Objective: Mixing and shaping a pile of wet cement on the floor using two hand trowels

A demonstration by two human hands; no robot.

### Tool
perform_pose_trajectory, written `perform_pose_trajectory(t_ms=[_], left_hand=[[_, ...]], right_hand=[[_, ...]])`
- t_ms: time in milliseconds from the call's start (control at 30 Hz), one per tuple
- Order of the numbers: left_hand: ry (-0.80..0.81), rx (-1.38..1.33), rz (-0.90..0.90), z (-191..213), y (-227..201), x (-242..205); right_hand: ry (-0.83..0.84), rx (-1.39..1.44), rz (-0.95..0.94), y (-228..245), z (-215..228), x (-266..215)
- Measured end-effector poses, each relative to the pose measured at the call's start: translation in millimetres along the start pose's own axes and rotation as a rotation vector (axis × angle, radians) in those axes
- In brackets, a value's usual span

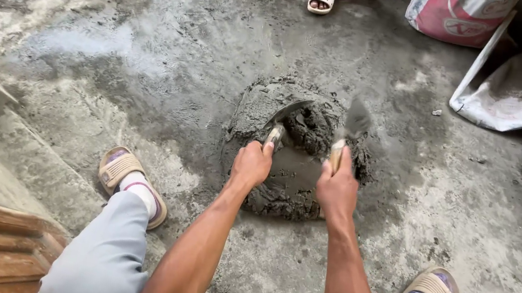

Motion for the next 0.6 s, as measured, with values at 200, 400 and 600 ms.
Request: perform_pose_trajectory(t_ms=[200, 400, 600], left_hand=[[0.138, -0.345, 0.074, 3, -5, 19], [0.350, -1.076, 0.297, 35, -42, 6], [0.404, -1.110, 0.288, 42, -47, 4]], right_hand=[[0.002, 0.279, 0.113, 9, 22, 21], [0.158, 0.007, 0.272, -9, -4, 19], [0.234, -0.302, 0.364, -13, -30, 9]])
Point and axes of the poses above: each hand's wrist, its own x-axis towards the middle knuckle, its own z-axis out of the back of the hand, y = z × x, the point moved 2 cm from there along x, towards the middle knuckle, and after that the axes turned 1 degree about y, right-handed, at the moved point
